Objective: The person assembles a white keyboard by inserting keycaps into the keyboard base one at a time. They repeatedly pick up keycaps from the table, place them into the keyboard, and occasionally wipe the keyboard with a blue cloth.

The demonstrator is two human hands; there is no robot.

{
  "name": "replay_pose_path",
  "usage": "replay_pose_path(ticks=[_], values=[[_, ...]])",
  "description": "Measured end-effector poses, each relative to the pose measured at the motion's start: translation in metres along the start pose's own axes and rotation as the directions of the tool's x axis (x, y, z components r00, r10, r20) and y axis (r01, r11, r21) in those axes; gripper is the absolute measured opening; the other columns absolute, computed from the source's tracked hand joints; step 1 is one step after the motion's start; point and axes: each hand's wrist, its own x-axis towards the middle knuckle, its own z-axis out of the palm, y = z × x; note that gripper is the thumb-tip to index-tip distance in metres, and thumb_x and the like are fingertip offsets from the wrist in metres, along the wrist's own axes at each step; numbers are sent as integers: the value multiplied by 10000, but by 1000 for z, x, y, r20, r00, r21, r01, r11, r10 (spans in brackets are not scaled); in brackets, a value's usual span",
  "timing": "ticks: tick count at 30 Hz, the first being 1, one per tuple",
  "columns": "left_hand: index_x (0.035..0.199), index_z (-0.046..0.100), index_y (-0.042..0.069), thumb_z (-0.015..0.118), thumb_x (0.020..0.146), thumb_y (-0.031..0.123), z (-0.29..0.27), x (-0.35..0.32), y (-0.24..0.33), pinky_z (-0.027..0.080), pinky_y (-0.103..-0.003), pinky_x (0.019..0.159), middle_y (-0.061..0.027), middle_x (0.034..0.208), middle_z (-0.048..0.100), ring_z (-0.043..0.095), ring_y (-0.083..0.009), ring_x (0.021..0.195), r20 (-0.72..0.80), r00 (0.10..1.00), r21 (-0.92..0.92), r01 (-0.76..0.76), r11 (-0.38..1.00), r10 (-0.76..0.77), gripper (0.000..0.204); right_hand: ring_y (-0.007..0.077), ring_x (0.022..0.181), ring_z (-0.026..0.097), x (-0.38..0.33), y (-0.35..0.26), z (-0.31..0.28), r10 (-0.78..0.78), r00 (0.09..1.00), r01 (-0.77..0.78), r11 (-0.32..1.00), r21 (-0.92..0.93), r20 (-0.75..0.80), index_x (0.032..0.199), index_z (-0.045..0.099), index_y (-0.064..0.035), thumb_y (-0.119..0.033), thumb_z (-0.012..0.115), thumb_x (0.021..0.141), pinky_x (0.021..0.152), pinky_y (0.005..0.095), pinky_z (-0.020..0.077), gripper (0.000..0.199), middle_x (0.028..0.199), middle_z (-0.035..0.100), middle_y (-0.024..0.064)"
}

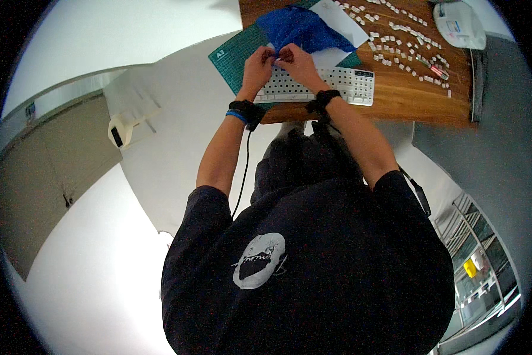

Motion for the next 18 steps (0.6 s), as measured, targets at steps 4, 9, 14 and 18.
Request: replay_pose_path(ticks=[4,9,14,18], values=[[1062,652,38,663,912,61,-3,5,0,553,-378,823,-149,1020,718,712,-286,969,26,998,16,-58,998,57,152,283,926,689,2,27,-1,51,988,-58,997,-44,-147,1048,631,-29,-162,792,846,801,389,556,291,1004,686,149],[1125,651,34,666,924,107,5,11,4,552,-356,807,-143,1031,717,710,-257,928,-43,996,40,76,996,-74,215,283,926,684,-4,35,-5,86,981,-66,991,117,-174,1069,682,-43,-194,782,856,780,393,553,279,1018,682,144],[1124,653,26,675,909,98,22,12,0,544,-361,789,-150,1001,715,698,-253,895,7,980,-138,198,970,-199,228,223,899,702,-11,23,-17,29,984,-34,999,-25,-174,1058,709,-33,-238,752,898,786,348,563,264,978,714,113],[1101,659,24,666,886,87,24,13,-7,539,-384,796,-181,989,695,685,-283,880,-84,979,-233,160,959,-184,224,189,891,704,-15,27,-33,118,992,-115,991,-67,42,1054,704,-24,-251,742,916,764,322,567,268,940,730,100]])
